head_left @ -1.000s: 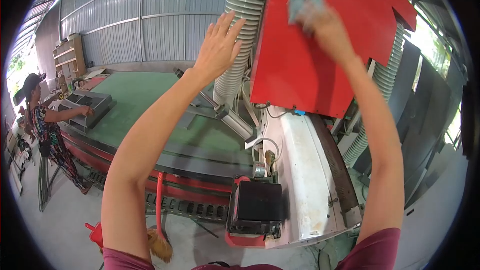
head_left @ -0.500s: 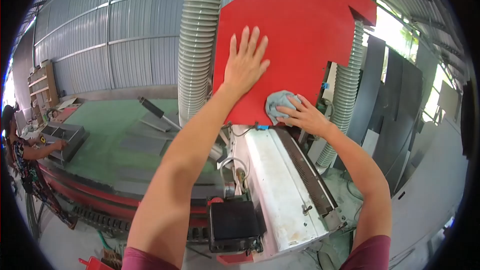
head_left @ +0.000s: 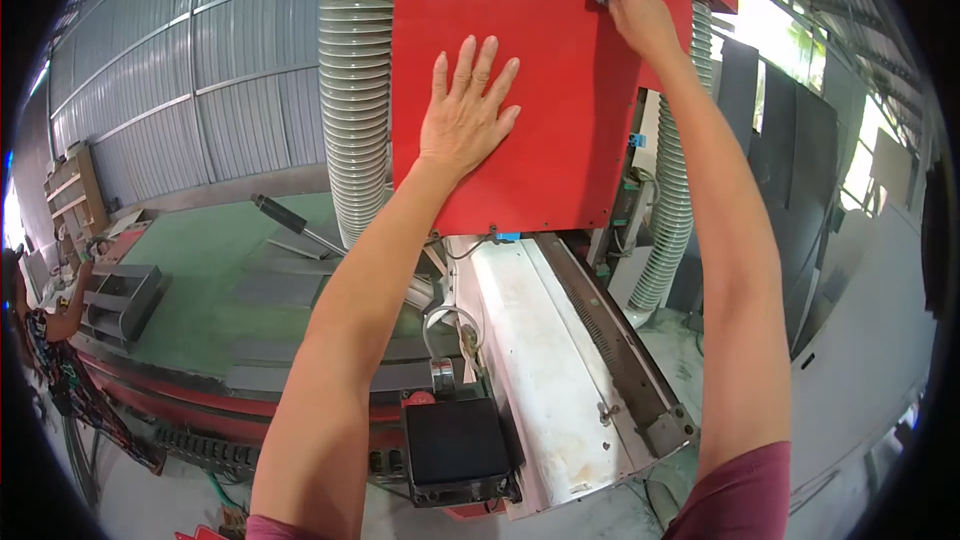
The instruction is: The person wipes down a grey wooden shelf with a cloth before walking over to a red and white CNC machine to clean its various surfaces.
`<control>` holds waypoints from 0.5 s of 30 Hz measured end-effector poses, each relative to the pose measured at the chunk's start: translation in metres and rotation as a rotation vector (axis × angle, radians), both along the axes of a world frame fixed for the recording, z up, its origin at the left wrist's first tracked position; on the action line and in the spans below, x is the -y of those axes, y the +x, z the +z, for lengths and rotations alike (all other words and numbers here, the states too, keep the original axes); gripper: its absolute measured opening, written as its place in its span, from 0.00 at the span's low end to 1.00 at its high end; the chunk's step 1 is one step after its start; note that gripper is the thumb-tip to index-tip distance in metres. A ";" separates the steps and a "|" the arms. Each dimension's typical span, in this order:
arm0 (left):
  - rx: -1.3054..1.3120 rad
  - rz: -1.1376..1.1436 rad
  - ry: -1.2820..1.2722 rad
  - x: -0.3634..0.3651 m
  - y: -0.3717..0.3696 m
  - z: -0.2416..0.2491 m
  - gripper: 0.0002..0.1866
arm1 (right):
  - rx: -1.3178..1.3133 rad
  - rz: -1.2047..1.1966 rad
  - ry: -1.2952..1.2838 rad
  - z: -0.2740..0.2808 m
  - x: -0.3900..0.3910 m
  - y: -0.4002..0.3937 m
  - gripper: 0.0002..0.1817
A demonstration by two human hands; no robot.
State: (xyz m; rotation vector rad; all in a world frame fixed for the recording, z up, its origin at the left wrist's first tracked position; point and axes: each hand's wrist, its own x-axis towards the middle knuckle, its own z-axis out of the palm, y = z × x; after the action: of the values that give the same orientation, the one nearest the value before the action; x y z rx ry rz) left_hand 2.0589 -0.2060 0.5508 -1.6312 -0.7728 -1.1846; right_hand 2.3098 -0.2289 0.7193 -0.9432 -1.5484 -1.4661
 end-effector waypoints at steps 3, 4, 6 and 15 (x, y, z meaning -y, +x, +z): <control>-0.005 -0.003 -0.009 0.000 0.001 0.000 0.32 | 0.054 -0.052 -0.064 -0.076 0.011 0.013 0.32; 0.000 0.005 -0.010 0.000 0.001 0.000 0.32 | 0.097 -0.100 -0.086 -0.112 0.023 0.010 0.34; 0.001 -0.009 -0.015 0.000 0.001 -0.001 0.32 | 0.147 -0.142 -0.254 -0.186 0.040 0.011 0.33; 0.003 -0.018 -0.008 -0.001 0.003 0.001 0.32 | 0.317 -0.143 -0.336 -0.209 0.048 0.014 0.23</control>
State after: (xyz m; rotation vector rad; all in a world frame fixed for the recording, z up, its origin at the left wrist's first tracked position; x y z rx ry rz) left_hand 2.0617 -0.2046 0.5513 -1.6459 -0.7670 -1.1989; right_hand 2.3242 -0.2774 0.5102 -1.0692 -2.0421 -1.5393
